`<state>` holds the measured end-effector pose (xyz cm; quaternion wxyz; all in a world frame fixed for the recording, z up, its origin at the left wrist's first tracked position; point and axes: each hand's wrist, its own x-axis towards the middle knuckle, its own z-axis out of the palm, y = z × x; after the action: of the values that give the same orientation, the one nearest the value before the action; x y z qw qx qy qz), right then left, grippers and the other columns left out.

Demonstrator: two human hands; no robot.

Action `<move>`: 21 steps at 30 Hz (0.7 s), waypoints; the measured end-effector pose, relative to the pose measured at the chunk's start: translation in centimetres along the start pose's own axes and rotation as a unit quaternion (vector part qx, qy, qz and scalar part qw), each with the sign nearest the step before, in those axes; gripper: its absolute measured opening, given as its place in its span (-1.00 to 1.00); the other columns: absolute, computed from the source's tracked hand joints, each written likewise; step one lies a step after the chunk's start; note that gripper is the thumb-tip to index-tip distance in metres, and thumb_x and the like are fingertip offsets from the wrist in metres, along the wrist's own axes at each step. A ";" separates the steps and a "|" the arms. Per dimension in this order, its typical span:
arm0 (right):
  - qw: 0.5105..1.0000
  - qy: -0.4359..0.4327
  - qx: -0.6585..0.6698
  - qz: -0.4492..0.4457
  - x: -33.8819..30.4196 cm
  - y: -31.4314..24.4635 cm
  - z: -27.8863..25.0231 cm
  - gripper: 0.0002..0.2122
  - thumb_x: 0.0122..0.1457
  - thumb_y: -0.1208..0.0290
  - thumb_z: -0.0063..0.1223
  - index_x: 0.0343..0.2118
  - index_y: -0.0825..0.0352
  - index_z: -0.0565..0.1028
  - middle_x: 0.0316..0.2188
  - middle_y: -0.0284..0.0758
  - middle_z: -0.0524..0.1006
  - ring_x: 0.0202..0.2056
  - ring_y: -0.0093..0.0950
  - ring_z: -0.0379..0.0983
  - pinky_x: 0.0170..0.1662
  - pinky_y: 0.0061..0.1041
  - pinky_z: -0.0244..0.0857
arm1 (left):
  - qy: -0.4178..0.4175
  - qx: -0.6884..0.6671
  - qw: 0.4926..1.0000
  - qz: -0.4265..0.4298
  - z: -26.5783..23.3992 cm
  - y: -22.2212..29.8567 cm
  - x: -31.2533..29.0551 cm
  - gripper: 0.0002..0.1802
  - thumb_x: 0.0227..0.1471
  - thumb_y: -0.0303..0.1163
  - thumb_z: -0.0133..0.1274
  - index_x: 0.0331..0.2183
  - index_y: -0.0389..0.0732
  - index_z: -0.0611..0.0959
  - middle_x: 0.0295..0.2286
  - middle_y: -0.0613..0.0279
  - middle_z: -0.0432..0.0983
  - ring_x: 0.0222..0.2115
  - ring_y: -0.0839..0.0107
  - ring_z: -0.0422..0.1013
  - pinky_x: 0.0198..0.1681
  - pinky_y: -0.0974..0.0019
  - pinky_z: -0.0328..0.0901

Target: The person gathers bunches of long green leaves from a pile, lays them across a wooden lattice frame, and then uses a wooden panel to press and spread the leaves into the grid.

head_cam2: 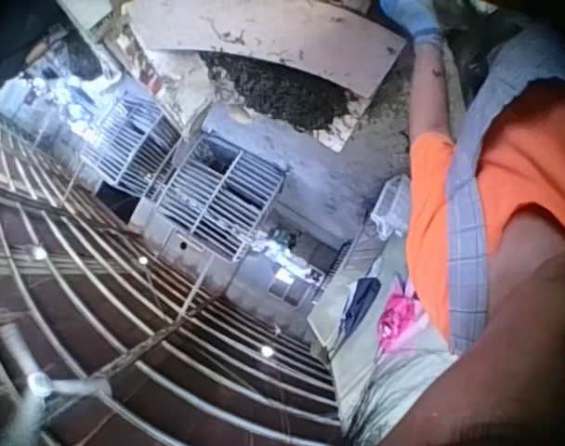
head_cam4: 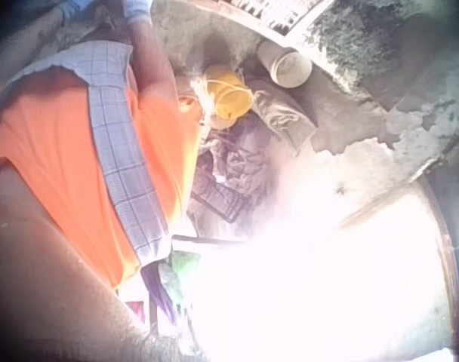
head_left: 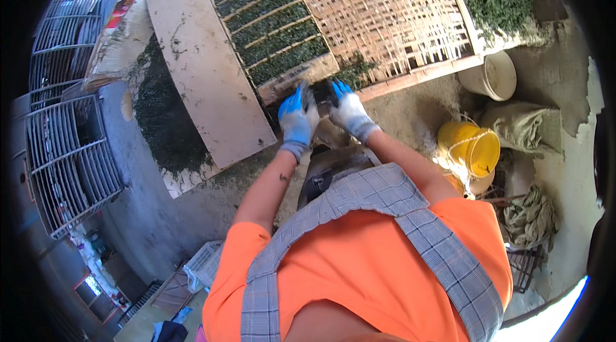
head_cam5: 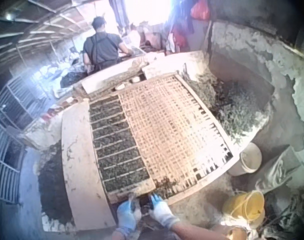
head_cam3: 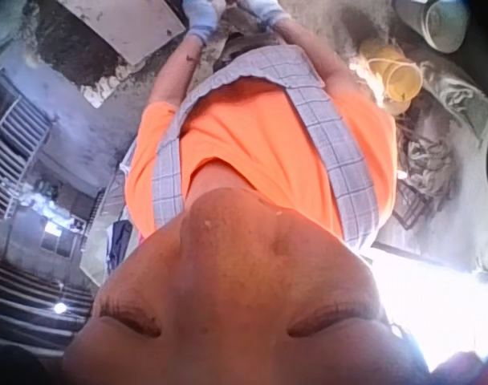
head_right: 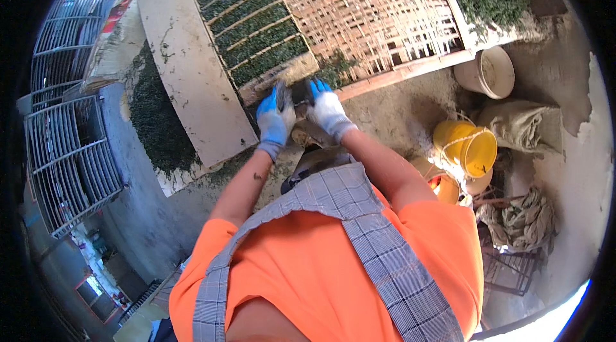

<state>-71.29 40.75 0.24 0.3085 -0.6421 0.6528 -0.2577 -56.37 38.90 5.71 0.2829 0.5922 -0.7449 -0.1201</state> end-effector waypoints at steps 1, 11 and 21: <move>0.999 -0.028 -0.015 0.005 -0.1 0.0 0.6 -0.41 0.02 0.28 0.11 0.13 0.40 0.30 0.08 0.07 0.35 0.10 -0.05 0.31 0.16 -0.25 0.22 | -0.090 -0.033 0.995 0.033 0.0 1.0 1.3 -0.59 0.07 -0.20 0.11 -0.01 -0.01 0.59 -0.39 -0.01 0.59 -0.38 0.02 0.52 -0.26 0.13 0.41; 0.934 -0.320 -0.153 -0.037 -0.2 0.9 4.4 -0.47 0.15 -0.11 -0.08 0.09 0.10 0.37 0.07 -0.25 0.36 0.12 -0.36 0.21 0.22 -0.31 -0.03 | -0.417 0.194 0.874 0.156 7.9 7.2 5.7 -0.31 -0.10 -0.23 0.14 0.09 -0.22 0.42 0.00 -0.05 0.43 0.08 0.06 0.31 0.27 0.09 0.01; 0.973 -0.091 -0.211 -0.021 -0.8 -2.5 2.0 -0.50 0.02 0.10 -0.01 0.01 0.27 0.43 -0.01 -0.14 0.44 0.12 -0.14 0.26 0.24 -0.10 -0.02 | -0.073 0.199 0.977 -0.037 0.0 -1.7 -1.6 -0.35 -0.22 -0.38 0.14 0.04 -0.07 0.51 -0.08 0.10 0.45 0.00 0.06 0.31 0.18 0.04 0.11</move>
<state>-68.17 41.55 0.79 0.2190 -0.7269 0.6480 -0.0610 -54.80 40.00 4.34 0.1001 0.6531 -0.7503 -0.0226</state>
